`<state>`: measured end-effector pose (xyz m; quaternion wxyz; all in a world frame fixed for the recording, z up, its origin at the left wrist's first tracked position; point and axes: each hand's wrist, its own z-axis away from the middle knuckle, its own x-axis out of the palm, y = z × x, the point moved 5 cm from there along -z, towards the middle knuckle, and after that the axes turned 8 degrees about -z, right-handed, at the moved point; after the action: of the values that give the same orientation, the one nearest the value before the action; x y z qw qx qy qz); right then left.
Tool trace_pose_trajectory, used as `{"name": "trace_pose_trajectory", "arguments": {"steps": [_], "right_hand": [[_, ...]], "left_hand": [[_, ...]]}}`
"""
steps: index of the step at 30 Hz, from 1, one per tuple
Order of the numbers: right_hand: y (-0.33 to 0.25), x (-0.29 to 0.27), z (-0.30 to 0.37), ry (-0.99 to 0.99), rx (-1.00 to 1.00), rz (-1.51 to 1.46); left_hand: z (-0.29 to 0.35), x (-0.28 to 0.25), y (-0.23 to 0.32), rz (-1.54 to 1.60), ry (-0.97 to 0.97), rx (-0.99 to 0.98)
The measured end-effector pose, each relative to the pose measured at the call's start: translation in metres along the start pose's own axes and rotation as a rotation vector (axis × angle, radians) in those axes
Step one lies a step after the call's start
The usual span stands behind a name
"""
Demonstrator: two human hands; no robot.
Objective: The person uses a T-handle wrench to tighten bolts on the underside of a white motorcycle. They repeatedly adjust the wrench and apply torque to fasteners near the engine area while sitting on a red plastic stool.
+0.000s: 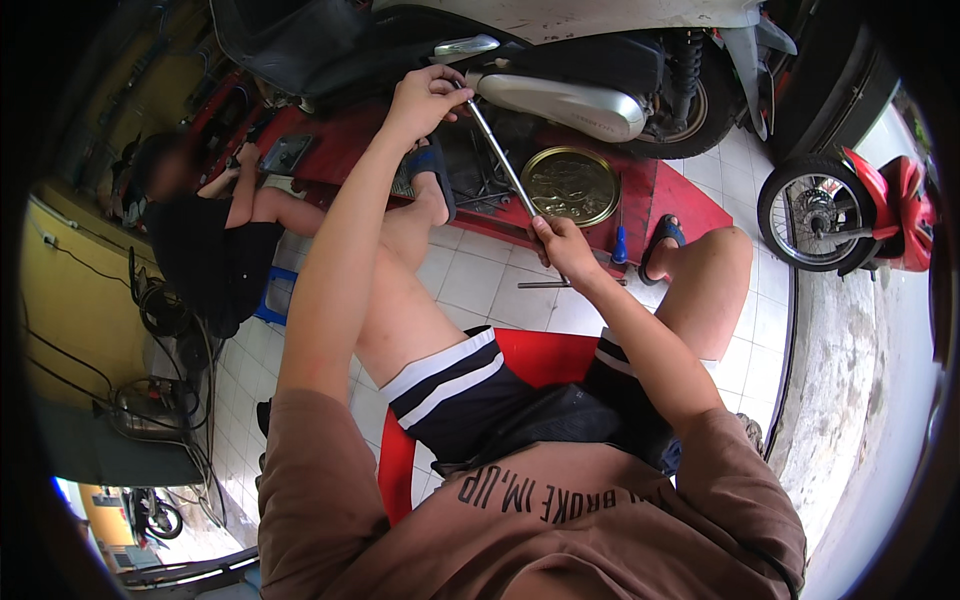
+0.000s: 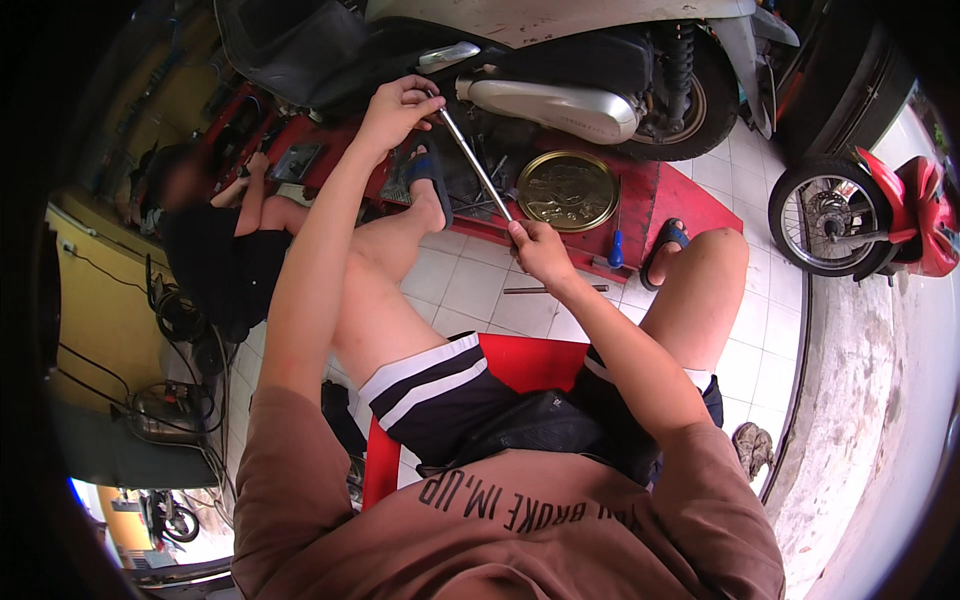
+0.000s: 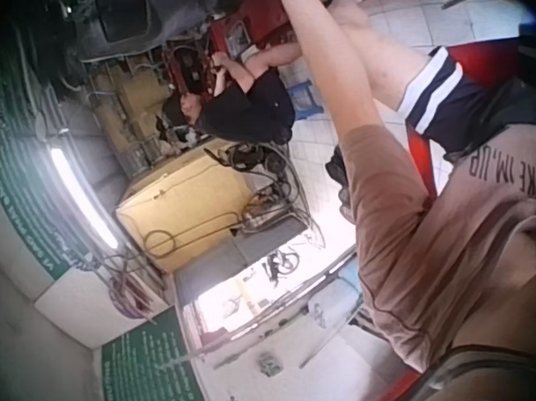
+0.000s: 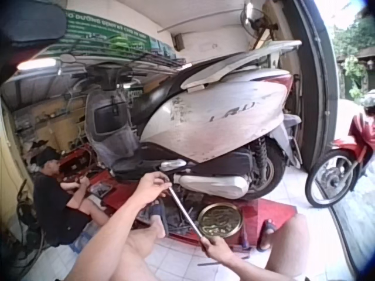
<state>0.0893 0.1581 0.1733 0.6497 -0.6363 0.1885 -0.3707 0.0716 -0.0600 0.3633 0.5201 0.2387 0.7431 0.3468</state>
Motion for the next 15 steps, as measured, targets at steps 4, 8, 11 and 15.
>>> {"name": "trace_pose_trajectory", "arguments": {"steps": [4, 8, 11, 15], "right_hand": [[0.034, 0.019, 0.004, -0.043, 0.12, -0.252], [0.071, 0.032, 0.009, 0.104, 0.243, -0.488], [0.094, 0.036, 0.01, 0.246, 0.304, -0.583], [0.106, 0.012, 0.007, 0.43, 0.39, -0.583]], "left_hand": [[-0.013, 0.035, -0.012, -0.083, 0.091, 0.086], [-0.021, 0.097, -0.021, -0.231, 0.085, 0.079], [-0.028, 0.151, -0.044, -0.273, 0.058, 0.034], [-0.031, 0.249, -0.066, 0.098, -0.05, -0.28]]}}
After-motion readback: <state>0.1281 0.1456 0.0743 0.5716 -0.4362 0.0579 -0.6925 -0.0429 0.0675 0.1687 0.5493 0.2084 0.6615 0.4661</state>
